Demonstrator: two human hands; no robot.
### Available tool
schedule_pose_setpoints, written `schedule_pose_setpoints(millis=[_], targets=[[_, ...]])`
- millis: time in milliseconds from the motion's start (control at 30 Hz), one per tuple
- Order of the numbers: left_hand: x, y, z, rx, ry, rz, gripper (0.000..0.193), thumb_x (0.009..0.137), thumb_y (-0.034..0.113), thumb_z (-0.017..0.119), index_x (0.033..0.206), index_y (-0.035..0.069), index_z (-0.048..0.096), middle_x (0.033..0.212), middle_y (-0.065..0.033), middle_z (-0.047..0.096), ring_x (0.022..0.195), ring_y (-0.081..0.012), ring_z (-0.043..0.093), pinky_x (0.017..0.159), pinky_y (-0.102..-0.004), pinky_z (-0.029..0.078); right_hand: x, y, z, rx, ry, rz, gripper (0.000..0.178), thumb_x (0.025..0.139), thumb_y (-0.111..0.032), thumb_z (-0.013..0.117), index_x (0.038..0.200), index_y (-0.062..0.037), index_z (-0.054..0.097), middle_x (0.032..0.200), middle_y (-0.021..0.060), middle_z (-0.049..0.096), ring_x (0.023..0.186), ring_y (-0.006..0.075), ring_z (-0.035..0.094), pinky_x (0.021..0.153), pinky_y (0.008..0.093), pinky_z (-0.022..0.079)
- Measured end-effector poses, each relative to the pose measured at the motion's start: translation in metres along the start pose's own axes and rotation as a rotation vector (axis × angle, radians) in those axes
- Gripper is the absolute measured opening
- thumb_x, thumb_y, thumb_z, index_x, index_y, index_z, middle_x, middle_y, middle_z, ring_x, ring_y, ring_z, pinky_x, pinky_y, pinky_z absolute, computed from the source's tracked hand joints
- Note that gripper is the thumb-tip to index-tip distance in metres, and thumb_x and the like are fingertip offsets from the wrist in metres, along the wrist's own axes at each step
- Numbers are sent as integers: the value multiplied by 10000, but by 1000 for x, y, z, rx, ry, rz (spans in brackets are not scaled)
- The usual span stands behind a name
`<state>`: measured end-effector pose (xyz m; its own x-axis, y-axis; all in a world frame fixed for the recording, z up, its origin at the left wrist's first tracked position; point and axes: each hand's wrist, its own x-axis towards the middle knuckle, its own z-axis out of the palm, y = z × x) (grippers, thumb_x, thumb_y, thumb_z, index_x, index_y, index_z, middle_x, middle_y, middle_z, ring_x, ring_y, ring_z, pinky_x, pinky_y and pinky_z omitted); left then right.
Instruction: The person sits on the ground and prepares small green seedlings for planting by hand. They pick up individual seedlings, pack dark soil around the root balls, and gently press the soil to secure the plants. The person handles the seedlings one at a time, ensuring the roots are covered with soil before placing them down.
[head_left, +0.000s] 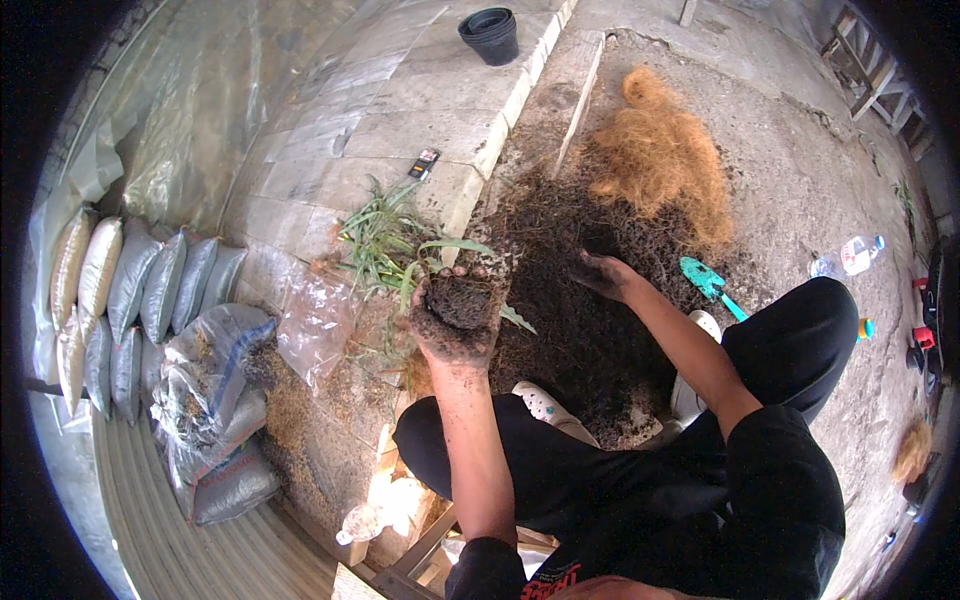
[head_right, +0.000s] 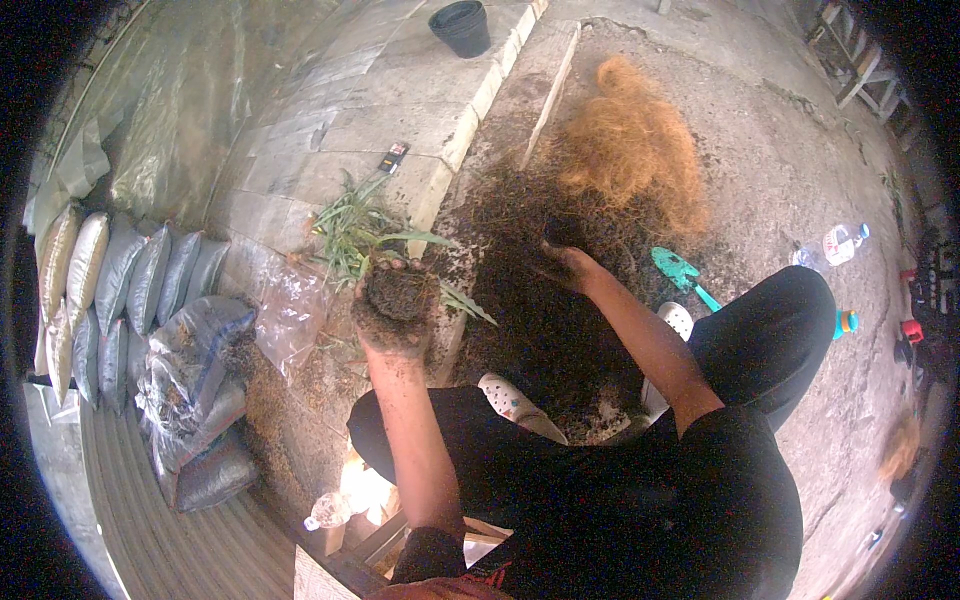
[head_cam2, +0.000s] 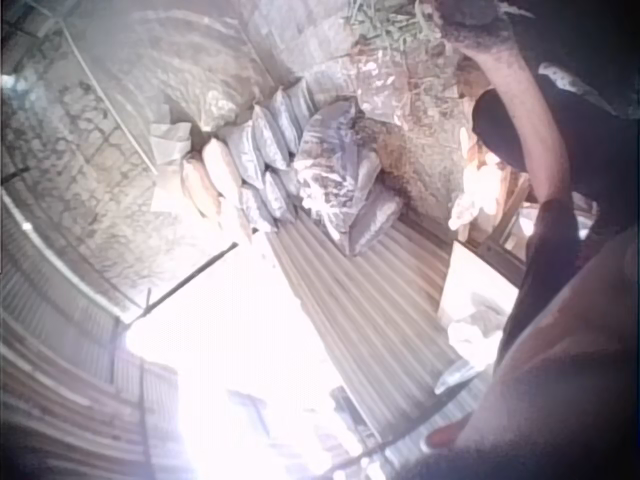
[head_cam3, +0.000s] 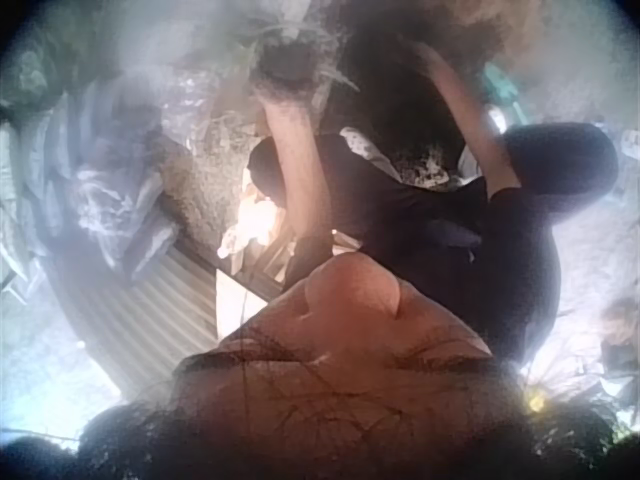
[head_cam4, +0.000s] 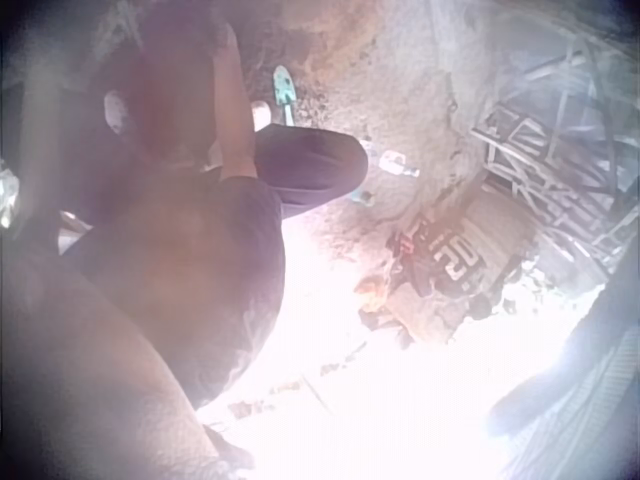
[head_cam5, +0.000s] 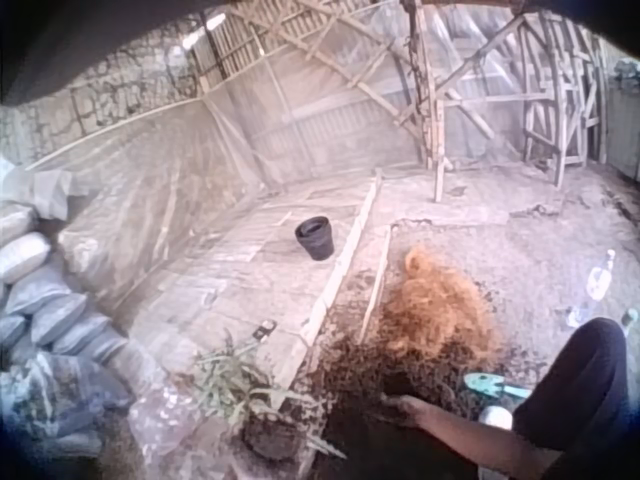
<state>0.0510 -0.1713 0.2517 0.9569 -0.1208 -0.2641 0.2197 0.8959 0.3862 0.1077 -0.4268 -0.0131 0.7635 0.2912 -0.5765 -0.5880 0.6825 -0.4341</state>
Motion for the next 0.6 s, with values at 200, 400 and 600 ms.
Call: schedule_pose_setpoints(millis=[200, 400, 600], targets=[[4, 3, -4, 32, 82, 25, 310, 880, 352, 483, 949, 84, 622, 910, -106, 639, 920, -337, 595, 820, -487, 514, -20, -9, 43, -378, 94, -20, 249, 941, -98, 549, 1147, 42, 560, 1296, 127, 530, 1106, 226, 598, 970, 348, 505], [11, -17, 10, 109, 110, -18, 385, 904, 411, 429, 996, 80, 603, 894, -100, 615, 849, -326, 604, 756, -516, 507, -5, -26, 44, -156, -99, -77, 219, 922, -189, 589, 1068, -33, 632, 1151, 89, 620, 1074, 232, 595, 979, 427, 476], [2, -25, 26, 48, -21, -42, 477, 882, 492, 421, 1055, 79, 586, 957, -129, 631, 893, -347, 607, 723, -506, 515, -150, -96, 214, 65, -351, -202, 383, 999, -235, 335, 1249, 6, 496, 1283, 151, 540, 1170, 282, 541, 1064, 404, 418]])
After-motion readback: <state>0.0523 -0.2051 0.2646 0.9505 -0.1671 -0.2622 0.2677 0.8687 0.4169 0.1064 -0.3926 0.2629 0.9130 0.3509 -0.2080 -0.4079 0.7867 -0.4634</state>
